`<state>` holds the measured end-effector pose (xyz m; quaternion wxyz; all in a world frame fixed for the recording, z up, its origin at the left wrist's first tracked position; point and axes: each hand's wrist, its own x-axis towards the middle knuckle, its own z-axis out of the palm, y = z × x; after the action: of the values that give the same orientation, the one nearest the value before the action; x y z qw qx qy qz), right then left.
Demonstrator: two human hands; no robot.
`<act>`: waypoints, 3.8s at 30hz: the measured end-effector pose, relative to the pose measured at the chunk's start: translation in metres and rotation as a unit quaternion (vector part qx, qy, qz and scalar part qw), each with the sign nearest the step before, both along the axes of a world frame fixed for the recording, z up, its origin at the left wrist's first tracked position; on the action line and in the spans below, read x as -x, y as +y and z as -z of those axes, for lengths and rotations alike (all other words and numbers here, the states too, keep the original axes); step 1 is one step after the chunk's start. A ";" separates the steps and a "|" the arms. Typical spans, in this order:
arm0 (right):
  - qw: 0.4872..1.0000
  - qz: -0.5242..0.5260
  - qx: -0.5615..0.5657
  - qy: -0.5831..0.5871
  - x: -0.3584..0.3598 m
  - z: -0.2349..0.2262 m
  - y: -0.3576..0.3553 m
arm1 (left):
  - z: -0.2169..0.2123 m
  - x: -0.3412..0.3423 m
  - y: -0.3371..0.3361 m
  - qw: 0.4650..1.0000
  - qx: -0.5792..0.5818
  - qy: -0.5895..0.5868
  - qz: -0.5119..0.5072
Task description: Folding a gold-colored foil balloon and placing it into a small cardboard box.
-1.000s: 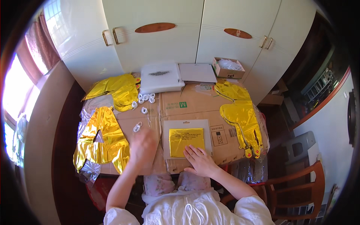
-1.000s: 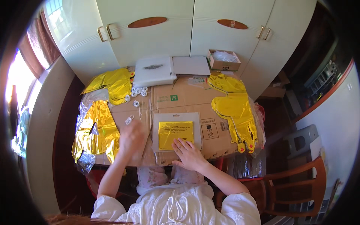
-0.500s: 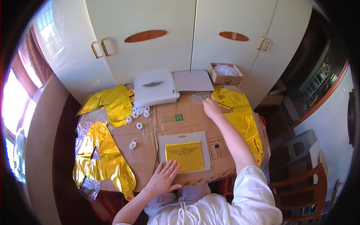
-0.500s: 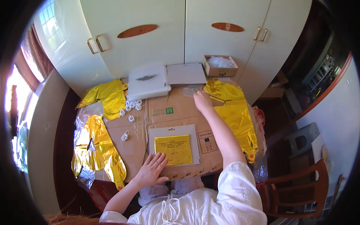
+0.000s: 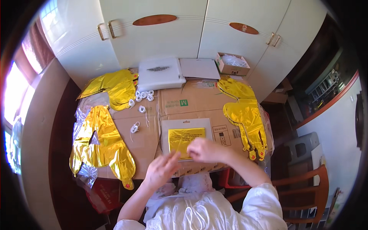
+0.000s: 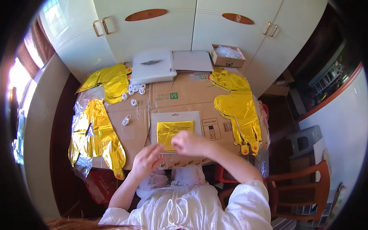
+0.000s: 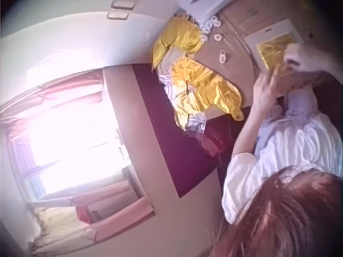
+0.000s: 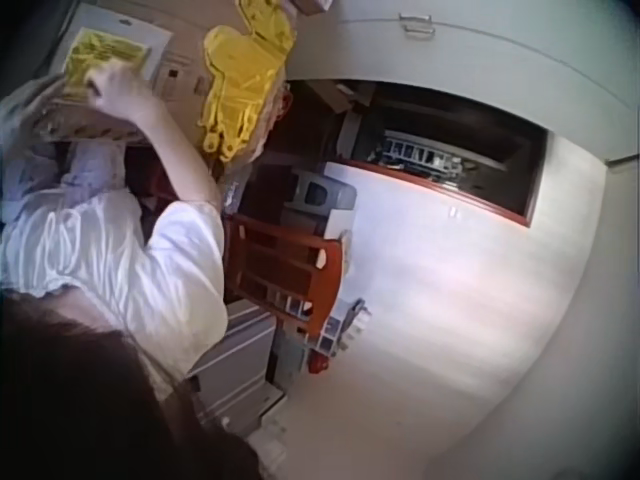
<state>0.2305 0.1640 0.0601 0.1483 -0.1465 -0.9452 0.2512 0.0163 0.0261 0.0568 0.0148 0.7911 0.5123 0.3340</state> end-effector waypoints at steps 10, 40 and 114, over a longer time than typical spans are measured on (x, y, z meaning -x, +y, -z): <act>0.997 0.006 -0.056 0.060 0.006 0.030 -0.049 | 0.027 0.012 -0.070 0.999 0.006 0.012 -0.039; 0.989 0.080 -0.128 0.010 0.004 0.075 -0.035 | 0.051 0.001 -0.024 0.989 0.090 0.063 -0.103; 0.995 0.056 -0.083 0.004 -0.097 0.073 -0.011 | 0.057 0.008 -0.061 0.877 0.114 -0.458 -0.086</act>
<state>0.3272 0.1534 -0.0124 0.1782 -0.1855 -0.9524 0.1634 0.0087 -0.0348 -0.0006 0.3090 0.4954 0.5483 0.5987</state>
